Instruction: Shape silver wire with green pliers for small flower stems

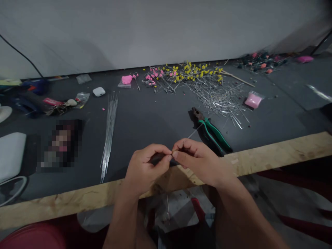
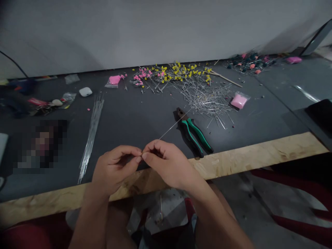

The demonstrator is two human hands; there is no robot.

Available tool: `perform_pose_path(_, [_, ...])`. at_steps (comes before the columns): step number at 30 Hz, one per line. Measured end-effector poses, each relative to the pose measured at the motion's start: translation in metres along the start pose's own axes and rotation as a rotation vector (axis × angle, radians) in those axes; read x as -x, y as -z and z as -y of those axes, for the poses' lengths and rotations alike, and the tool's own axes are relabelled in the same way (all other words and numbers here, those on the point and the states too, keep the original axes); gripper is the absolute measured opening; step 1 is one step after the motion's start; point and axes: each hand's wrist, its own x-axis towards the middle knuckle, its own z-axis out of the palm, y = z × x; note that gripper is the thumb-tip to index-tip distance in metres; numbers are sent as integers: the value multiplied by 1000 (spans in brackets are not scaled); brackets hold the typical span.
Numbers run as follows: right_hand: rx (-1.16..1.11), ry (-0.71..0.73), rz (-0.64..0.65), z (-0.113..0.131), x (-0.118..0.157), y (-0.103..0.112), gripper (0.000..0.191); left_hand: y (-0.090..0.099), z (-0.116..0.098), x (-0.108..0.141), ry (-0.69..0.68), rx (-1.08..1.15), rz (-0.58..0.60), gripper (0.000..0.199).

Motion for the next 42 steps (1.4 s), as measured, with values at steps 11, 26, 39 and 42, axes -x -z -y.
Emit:
perform_pose_path(11, [99,185,-21,5,10,-13,6,1,-10,19,-74,-75,-161,13])
perform_pose_path(26, [188,98,51,15,-2,2,6,-2,-4,14,-135,-112,-205,14])
perform_pose_path(39, [264,214,10,11,1,-3,10,-4,-9,11,-210,-239,-192,9])
perform_pose_path(42, [254,244,9,10,2,-5,9,-8,-6,14,-169,-182,-229,8])
